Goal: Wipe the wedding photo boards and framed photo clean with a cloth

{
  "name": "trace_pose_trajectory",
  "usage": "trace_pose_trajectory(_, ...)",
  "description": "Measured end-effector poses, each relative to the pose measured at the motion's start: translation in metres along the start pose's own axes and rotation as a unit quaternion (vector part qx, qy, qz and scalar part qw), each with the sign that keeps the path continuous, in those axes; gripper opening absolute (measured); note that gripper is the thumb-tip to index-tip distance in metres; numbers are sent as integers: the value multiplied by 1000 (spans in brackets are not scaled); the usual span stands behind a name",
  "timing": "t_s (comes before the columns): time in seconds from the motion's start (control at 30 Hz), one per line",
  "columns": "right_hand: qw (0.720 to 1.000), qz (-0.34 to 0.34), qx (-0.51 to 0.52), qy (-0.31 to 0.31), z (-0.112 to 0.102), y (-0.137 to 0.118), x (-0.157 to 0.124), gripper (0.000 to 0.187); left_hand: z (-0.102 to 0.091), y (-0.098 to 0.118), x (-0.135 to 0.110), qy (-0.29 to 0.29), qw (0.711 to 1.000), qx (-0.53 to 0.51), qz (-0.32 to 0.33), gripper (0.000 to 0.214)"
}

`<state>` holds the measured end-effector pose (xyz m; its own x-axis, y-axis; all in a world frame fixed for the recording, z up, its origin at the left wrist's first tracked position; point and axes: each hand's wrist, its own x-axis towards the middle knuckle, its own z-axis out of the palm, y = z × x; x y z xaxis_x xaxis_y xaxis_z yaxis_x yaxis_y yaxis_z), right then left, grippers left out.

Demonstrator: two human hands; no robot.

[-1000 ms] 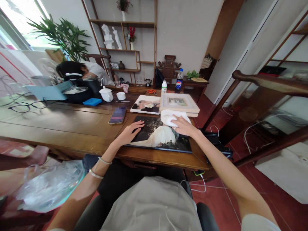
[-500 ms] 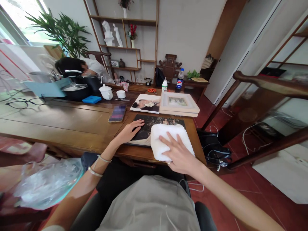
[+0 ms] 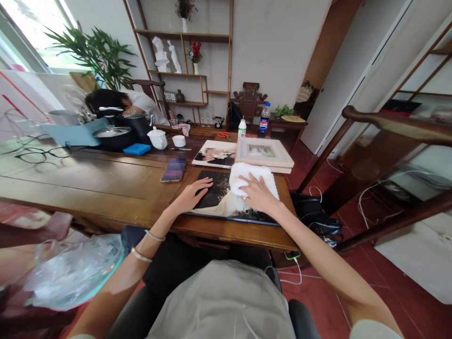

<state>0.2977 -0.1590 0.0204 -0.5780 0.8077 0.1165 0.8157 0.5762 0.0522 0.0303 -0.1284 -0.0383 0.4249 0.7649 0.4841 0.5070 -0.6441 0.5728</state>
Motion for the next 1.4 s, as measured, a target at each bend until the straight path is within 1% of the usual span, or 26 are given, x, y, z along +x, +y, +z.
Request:
trace_pose_trajectory(0.17,999,-40,14,1,-2,-56,-49,32,1,0,0,6,1000,-2,7,35)
trace_pose_trajectory(0.23,998,-60,23,-5,-2,-70,-63,32,1,-1,0,8,1000,-6,6,35)
trace_pose_trajectory(0.27,997,-67,26,-7,-2,-72,-66,32,1,-1,0,9,1000,-6,5,34)
trace_pose_trajectory(0.3,997,-70,29,-7,-2,-72,-66,32,1,-1,0,8,1000,-4,4,34)
trace_pose_trajectory(0.37,997,-69,32,-5,-2,-63,-56,32,2,-1,0,6,1000,1,3,34)
trace_pose_trajectory(0.43,998,-61,29,-2,-3,-46,-37,32,1,-1,0,3,1000,4,2,34)
trace_pose_trajectory(0.57,1000,-27,8,4,-3,-14,11,29,0,0,1,-5,1000,3,-1,35)
trace_pose_trajectory(0.67,1000,-9,-6,9,-3,-4,32,33,-1,1,1,-6,1000,-3,-3,34)
trace_pose_trajectory(0.7,1000,-6,-10,11,-3,-5,34,34,-1,1,1,-5,1000,-4,-2,34)
trace_pose_trajectory(0.77,1000,-6,-15,11,-3,-14,28,32,0,0,1,-2,1000,-4,-1,34)
trace_pose_trajectory(0.87,1000,-14,-9,2,-2,-41,0,31,1,-1,0,2,1000,-1,0,34)
trace_pose_trajectory(1.0,999,-47,15,-10,-4,-79,-44,32,1,0,0,7,1000,-2,2,33)
trace_pose_trajectory(1.07,998,-61,25,-15,-6,-89,-56,31,1,0,0,6,1000,-2,2,33)
trace_pose_trajectory(1.1,997,-62,30,-17,-7,-91,-58,30,1,0,0,7,1000,-1,2,33)
trace_pose_trajectory(1.2,998,-47,42,-17,-9,-81,-47,32,2,-2,0,10,1000,0,4,33)
trace_pose_trajectory(1.4,1000,-5,0,11,0,-34,16,32,1,-1,0,0,1000,4,2,35)
